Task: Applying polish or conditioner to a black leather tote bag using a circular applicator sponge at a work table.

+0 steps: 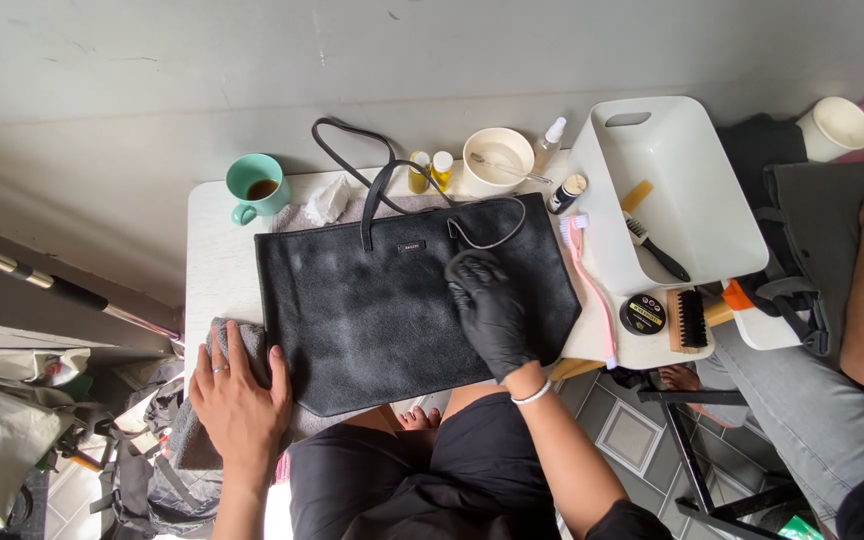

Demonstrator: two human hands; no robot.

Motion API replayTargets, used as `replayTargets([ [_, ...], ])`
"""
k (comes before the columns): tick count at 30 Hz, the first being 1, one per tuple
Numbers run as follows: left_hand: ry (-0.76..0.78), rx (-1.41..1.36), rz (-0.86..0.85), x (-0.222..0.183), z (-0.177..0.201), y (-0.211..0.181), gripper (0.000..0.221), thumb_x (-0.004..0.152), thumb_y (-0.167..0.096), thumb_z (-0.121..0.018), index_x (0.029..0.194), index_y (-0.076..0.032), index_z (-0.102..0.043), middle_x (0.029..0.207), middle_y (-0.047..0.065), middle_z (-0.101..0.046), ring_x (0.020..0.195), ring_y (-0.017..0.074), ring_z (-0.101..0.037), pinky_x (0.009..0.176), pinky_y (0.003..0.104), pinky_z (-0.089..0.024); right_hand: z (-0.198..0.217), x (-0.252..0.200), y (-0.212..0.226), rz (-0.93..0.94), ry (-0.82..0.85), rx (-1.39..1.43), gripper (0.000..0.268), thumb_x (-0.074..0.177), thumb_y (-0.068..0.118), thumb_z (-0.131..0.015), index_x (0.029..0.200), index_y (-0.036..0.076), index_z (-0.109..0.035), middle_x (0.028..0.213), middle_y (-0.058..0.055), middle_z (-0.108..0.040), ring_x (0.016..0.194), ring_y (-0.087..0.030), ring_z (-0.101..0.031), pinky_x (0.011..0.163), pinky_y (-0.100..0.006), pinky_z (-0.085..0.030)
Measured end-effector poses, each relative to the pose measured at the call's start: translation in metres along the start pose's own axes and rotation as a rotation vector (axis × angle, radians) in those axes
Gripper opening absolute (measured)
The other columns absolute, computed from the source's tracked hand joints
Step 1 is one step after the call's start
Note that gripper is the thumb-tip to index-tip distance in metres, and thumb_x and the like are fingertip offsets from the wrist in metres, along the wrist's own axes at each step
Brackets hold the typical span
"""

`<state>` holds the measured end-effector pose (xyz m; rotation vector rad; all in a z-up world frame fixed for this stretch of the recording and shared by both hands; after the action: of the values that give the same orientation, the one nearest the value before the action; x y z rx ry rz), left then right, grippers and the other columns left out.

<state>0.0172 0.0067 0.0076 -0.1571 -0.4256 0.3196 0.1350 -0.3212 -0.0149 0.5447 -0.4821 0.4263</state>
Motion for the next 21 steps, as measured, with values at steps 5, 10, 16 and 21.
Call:
replayTargets([
  [5,0.02,0.011,0.007,0.002,0.002,0.0,0.07,0.101,-0.051,-0.046,0.154,-0.006,-0.056,0.15,0.021,-0.06,0.14,0.038,-0.053,0.111,0.045,-0.038,-0.039,0.004,0.048,-0.064,0.23,0.214,0.054,0.083,-0.002,-0.066,0.136,0.011,-0.065,0.14,-0.01,-0.063,0.134,-0.028,-0.054,0.119,-0.038,-0.041],
  [10,-0.003,0.02,0.007,0.004,0.003,0.0,0.068,0.101,-0.05,-0.047,0.153,-0.006,-0.056,0.15,0.02,-0.061,0.139,0.0389,-0.055,0.11,0.046,-0.04,-0.037,-0.005,0.091,0.03,0.314,0.251,0.05,0.091,0.008,-0.066,0.141,0.006,-0.061,0.142,-0.013,-0.063,0.134,-0.031,-0.055,0.12,-0.04,-0.039],
  [16,-0.011,0.021,0.013,0.003,-0.003,0.003,0.066,0.101,-0.048,-0.048,0.153,-0.008,-0.056,0.15,0.018,-0.061,0.138,0.0378,-0.054,0.111,0.045,-0.039,-0.027,-0.028,0.091,0.18,0.318,0.261,0.053,0.097,0.01,-0.063,0.149,0.005,-0.052,0.154,-0.013,-0.054,0.145,-0.033,-0.046,0.127,-0.048,-0.025],
  [21,-0.001,0.03,0.015,0.002,-0.005,0.004,0.066,0.101,-0.047,-0.047,0.153,-0.008,-0.055,0.151,0.017,-0.06,0.137,0.0379,-0.054,0.109,0.046,-0.039,-0.061,-0.019,0.083,0.202,0.407,0.317,0.059,0.096,0.004,-0.06,0.153,0.007,-0.046,0.159,-0.015,-0.046,0.15,-0.034,-0.04,0.13,-0.047,-0.022],
])
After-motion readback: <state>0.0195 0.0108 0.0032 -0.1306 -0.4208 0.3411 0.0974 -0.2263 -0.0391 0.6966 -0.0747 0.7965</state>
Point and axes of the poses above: each hand's wrist, its own x-axis towards the middle knuckle, its own z-axis out of the back of the hand, y = z × x, the point moved 2 cm from there along x, towards the middle knuckle
